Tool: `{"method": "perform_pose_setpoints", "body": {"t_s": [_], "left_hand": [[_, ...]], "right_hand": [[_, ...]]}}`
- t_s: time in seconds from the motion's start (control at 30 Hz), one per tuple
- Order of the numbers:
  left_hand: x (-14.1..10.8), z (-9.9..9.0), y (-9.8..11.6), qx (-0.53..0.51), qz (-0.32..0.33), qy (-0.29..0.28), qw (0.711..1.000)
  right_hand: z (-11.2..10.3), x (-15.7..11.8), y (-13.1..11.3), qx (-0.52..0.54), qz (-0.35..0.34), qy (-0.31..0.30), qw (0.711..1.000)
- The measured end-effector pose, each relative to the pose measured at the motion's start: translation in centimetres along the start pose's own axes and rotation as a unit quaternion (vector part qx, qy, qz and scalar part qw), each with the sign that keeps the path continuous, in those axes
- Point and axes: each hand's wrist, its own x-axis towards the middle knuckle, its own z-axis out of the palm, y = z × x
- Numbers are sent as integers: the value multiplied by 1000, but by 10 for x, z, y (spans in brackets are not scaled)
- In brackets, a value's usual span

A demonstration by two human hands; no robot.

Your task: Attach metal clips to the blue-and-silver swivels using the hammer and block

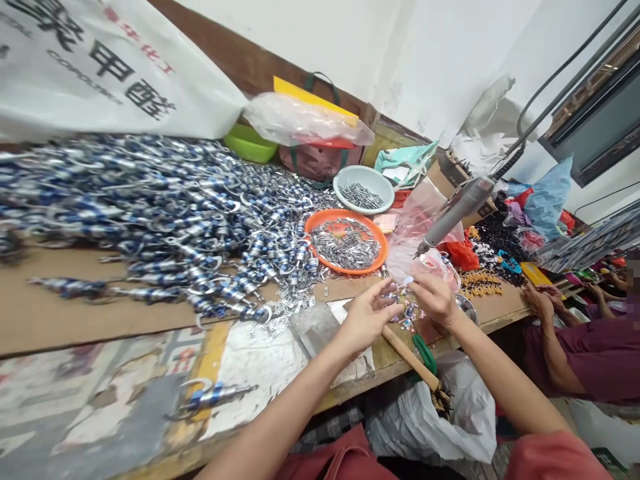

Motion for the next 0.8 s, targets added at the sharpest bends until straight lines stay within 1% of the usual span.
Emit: {"method": "perform_pose_setpoints", "body": {"t_s": [0.07, 0.1, 0.17, 0.27, 0.37, 0.47, 0.53, 0.63, 0.7, 0.8], "left_hand": [[4, -3, 1, 15, 35, -3, 999], [5, -5, 2, 26, 44, -2, 999], [5, -13, 7, 41, 54, 6, 998], [-3, -26, 17, 43, 70, 27, 996], [-18, -37, 24, 33, 98, 74, 992], [-32, -47, 24, 13, 129, 119, 984], [-40, -53, 24, 5, 150, 134, 980], [-47, -61, 25, 5, 166, 157, 973], [-49, -66, 26, 11, 171, 171, 970], [-50, -68, 28, 24, 179, 181, 967]], "right_hand": [[5, 4, -14, 60, -65, 101, 991], [7, 7, -21, 86, -95, 133, 983], [8, 16, -34, 116, -130, 171, 970], [4, 33, -56, 126, -136, 233, 955], [-3, 52, -80, 134, -118, 284, 942], [-7, 69, -100, 173, -121, 336, 918], [-8, 78, -109, 179, -147, 348, 908], [-7, 90, -118, 164, -183, 326, 913], [-6, 96, -122, 164, -184, 329, 912], [-6, 102, -128, 169, -180, 355, 901]]}}
